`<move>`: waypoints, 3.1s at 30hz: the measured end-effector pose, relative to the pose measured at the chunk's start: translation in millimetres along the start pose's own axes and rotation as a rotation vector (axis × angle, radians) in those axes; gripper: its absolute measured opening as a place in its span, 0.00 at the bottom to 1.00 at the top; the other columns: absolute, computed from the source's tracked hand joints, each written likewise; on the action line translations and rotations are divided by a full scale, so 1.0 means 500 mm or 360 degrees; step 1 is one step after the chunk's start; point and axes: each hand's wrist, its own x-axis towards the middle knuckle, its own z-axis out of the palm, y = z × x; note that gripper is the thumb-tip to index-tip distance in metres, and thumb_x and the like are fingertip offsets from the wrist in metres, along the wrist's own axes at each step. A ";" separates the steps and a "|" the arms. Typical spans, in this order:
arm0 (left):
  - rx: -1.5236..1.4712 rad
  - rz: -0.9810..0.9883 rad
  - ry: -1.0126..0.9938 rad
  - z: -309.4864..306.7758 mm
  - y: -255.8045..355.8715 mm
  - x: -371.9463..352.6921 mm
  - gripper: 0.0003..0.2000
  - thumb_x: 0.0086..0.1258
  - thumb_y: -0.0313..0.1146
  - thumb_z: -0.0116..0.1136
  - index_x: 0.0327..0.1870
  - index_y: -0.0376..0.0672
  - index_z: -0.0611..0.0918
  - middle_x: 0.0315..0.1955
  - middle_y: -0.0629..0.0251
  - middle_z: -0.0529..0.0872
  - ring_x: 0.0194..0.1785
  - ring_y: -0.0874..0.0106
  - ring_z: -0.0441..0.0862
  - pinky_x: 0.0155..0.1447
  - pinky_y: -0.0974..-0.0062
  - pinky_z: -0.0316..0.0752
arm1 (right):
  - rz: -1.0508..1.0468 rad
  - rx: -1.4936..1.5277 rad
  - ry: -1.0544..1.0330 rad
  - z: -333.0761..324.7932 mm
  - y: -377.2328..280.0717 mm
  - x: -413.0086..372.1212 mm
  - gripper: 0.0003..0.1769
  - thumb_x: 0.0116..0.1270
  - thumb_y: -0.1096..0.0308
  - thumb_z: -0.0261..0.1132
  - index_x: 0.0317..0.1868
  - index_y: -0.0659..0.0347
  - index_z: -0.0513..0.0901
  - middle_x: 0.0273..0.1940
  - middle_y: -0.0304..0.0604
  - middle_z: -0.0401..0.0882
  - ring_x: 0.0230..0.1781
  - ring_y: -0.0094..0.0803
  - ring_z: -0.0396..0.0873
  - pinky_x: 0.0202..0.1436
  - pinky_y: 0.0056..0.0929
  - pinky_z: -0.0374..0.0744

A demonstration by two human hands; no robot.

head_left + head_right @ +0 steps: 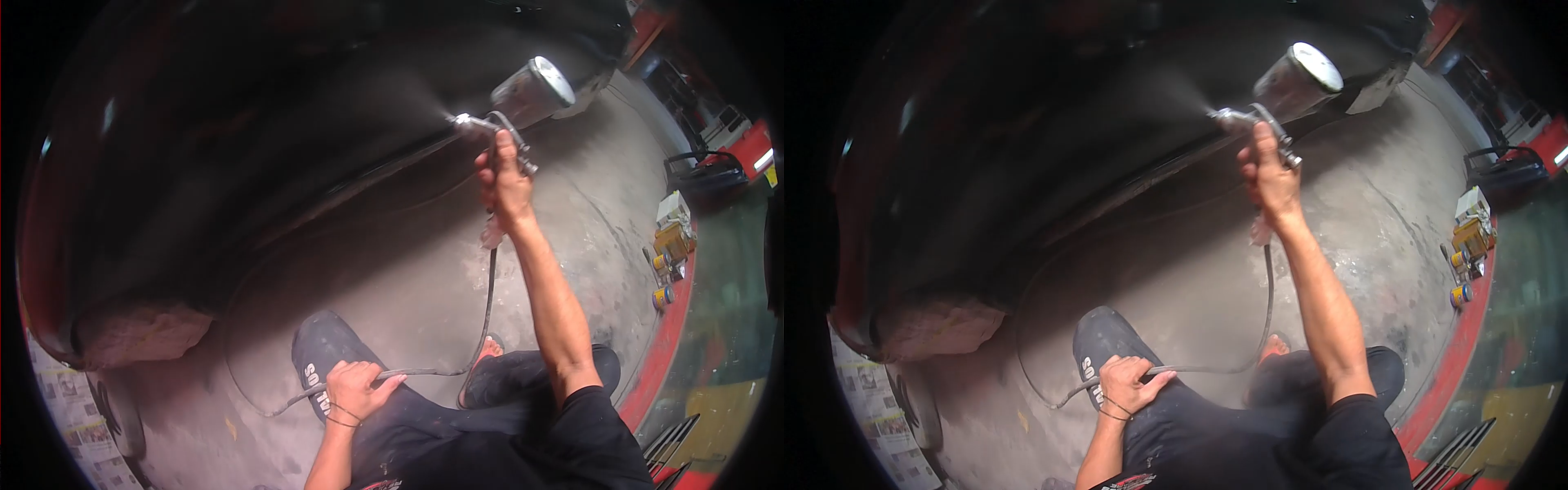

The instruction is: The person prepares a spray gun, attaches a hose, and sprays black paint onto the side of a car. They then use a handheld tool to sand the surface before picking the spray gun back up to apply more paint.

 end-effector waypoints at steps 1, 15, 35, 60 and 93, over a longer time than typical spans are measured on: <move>0.0009 -0.0014 -0.0011 0.000 0.001 0.000 0.25 0.60 0.55 0.81 0.18 0.47 0.79 0.16 0.67 0.78 0.22 0.63 0.78 0.34 0.65 0.67 | -0.0033 -0.0034 0.0067 -0.029 -0.004 0.033 0.36 0.76 0.26 0.64 0.35 0.54 0.85 0.21 0.27 0.73 0.14 0.16 0.66 0.15 0.20 0.63; 0.0146 -0.0176 0.0049 0.023 0.006 0.014 0.23 0.58 0.52 0.83 0.20 0.47 0.82 0.16 0.68 0.78 0.21 0.62 0.75 0.33 0.64 0.65 | -0.0217 -0.0248 0.0891 -0.364 -0.029 0.397 0.38 0.72 0.23 0.66 0.32 0.54 0.84 0.23 0.29 0.77 0.15 0.20 0.70 0.17 0.24 0.65; 0.0083 -0.0315 0.0031 0.047 -0.041 -0.013 0.19 0.59 0.51 0.81 0.23 0.48 0.84 0.20 0.66 0.84 0.26 0.62 0.83 0.37 0.64 0.74 | -0.0265 0.0287 -0.1269 0.402 0.178 -0.299 0.23 0.73 0.47 0.79 0.47 0.62 0.92 0.31 0.39 0.89 0.30 0.22 0.83 0.35 0.30 0.82; 0.0025 -0.0052 -0.0037 0.016 0.000 0.003 0.26 0.59 0.54 0.82 0.18 0.46 0.78 0.15 0.66 0.77 0.21 0.62 0.77 0.34 0.64 0.67 | 0.0071 0.0020 0.0041 -0.033 0.153 0.041 0.37 0.76 0.26 0.64 0.32 0.55 0.84 0.19 0.27 0.72 0.14 0.17 0.67 0.17 0.21 0.64; -0.0075 -0.0112 0.0100 0.020 -0.034 0.002 0.27 0.58 0.53 0.84 0.18 0.49 0.74 0.16 0.70 0.73 0.20 0.67 0.72 0.31 0.67 0.62 | 0.0176 -0.0206 -0.0079 0.103 0.290 0.062 0.32 0.80 0.34 0.66 0.28 0.52 0.80 0.19 0.28 0.72 0.15 0.17 0.66 0.19 0.22 0.61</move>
